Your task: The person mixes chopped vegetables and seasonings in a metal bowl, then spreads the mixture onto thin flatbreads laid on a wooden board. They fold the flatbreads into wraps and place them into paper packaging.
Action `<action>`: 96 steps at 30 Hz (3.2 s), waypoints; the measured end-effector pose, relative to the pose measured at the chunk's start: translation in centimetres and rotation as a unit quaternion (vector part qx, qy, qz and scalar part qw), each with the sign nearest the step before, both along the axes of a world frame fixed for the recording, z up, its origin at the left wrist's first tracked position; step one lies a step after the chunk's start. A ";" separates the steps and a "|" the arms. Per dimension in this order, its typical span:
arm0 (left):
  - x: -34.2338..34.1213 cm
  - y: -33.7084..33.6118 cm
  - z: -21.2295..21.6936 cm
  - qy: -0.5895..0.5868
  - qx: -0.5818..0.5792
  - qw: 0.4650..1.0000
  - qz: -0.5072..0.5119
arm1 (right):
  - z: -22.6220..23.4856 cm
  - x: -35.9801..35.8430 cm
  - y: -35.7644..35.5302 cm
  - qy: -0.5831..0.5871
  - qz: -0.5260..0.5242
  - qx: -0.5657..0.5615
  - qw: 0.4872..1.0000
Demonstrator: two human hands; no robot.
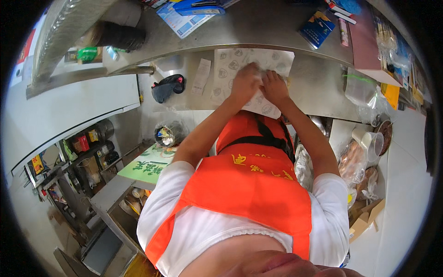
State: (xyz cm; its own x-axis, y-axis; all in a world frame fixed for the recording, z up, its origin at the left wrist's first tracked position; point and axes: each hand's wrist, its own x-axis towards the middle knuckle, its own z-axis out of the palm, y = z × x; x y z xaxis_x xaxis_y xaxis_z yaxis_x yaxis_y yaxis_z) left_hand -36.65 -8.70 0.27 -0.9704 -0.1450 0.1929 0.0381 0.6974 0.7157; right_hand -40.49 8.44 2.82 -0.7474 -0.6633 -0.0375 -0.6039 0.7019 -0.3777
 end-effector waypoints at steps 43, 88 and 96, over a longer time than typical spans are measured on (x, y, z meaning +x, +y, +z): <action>-7.3 1.8 4.4 -0.144 -0.399 0.882 -0.203 | 2.7 -6.9 -0.5 -0.010 0.066 0.155 0.986; 78.2 -7.6 2.1 -0.042 0.015 0.497 0.866 | 3.8 -7.9 10.7 0.466 -0.169 -0.004 0.869; 93.9 -18.0 -1.7 -0.197 -0.032 0.501 0.842 | 1.2 45.3 -22.8 -0.116 0.369 -0.190 0.902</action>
State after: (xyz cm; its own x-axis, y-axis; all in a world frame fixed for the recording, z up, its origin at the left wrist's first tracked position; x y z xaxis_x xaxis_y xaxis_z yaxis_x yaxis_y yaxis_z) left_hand 57.27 -26.68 -1.39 0.5538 -0.8277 0.0907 -0.7777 -0.4753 0.4115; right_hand 4.79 -14.38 4.00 -0.0972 -0.9751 0.1996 -0.7282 -0.0670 -0.6821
